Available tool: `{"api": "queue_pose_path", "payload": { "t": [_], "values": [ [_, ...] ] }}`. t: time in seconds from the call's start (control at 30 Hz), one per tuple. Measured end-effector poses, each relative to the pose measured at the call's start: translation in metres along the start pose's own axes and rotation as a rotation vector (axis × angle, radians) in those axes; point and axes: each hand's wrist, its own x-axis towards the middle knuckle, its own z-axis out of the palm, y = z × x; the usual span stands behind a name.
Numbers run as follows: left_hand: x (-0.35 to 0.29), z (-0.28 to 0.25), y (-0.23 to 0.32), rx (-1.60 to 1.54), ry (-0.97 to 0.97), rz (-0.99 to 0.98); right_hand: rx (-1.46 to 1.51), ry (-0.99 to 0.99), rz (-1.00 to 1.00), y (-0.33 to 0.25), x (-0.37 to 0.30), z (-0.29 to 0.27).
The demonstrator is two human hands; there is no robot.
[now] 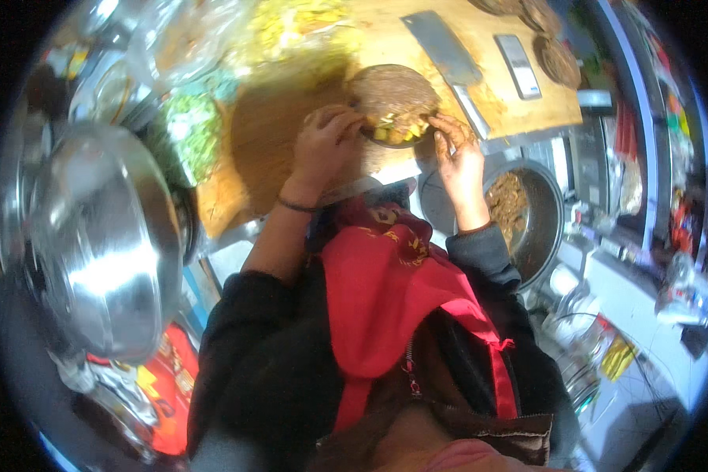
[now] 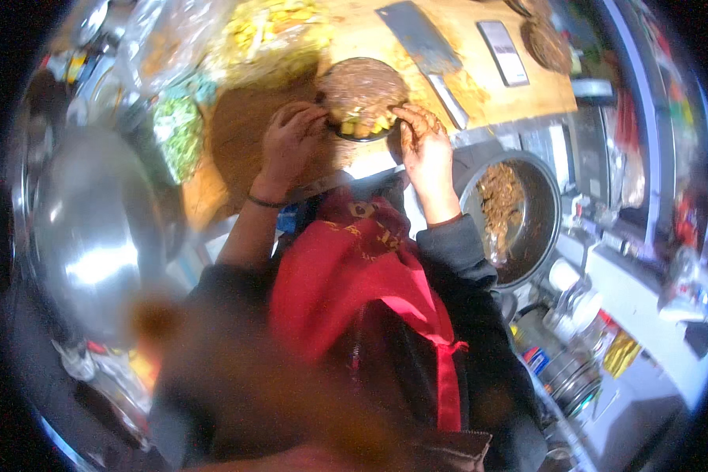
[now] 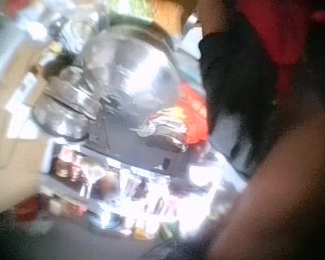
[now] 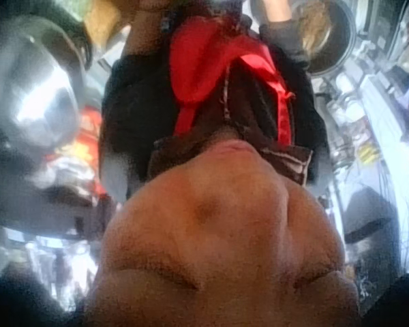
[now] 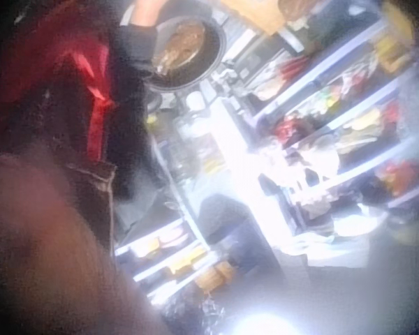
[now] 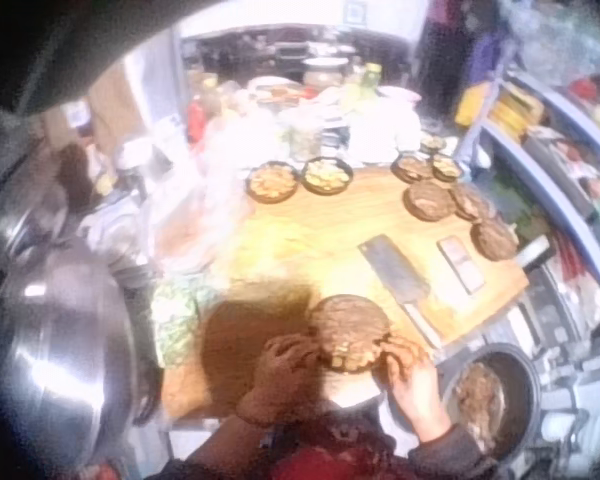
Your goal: The person repeatedly scoops a shredded filling from a large metal bowl and places it onto small round flatbreads on a wooden board, then folds and seals each one by hand. The finished items are set aside on the board.
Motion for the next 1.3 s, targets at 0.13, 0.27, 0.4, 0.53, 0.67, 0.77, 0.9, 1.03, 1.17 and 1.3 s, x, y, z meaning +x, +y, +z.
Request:
{"api": "queue_pose_path", "payload": {
  "t": [0.13,0.27,0.4,0.53,0.67,0.77,0.9,1.03,1.17,1.3],
  "values": [
    [-0.024,0.005,-0.015,-0.087,-0.048,-0.356,-0.031,0.112,0.25,0.056,-0.043,-0.02],
    [-0.041,0.01,-0.034,-0.095,-0.117,-0.471,0.245,0.289,0.736,0.153,-0.115,-0.02],
    [-0.045,0.014,-0.04,0.088,-0.2,-0.199,0.763,0.722,1.105,0.262,-0.22,-0.021],
    [-0.054,0.017,-0.03,0.221,-0.207,-0.122,-0.524,-0.118,0.944,0.36,-0.346,-0.012],
    [-0.065,0.02,-0.038,0.46,-0.254,-0.205,-0.203,-0.011,0.892,0.433,-0.404,0.057],
    [-0.072,0.015,-0.054,0.586,-0.192,-0.277,0.208,0.114,1.131,0.457,-0.382,0.07],
    [-0.078,0.006,-0.06,0.808,-0.279,-0.087,0.908,0.465,1.444,0.444,-0.287,0.059],
    [-0.077,0.015,-0.046,0.621,-0.184,-0.145,1.03,0.787,1.17,0.44,-0.197,0.061],
    [-0.073,0.026,-0.031,0.595,-0.21,-0.174,1.179,0.642,1.414,0.463,-0.176,0.058],
    [-0.078,0.017,-0.034,0.697,-0.25,-0.179,1.223,0.621,0.83,0.462,-0.185,0.057]
  ]
}}
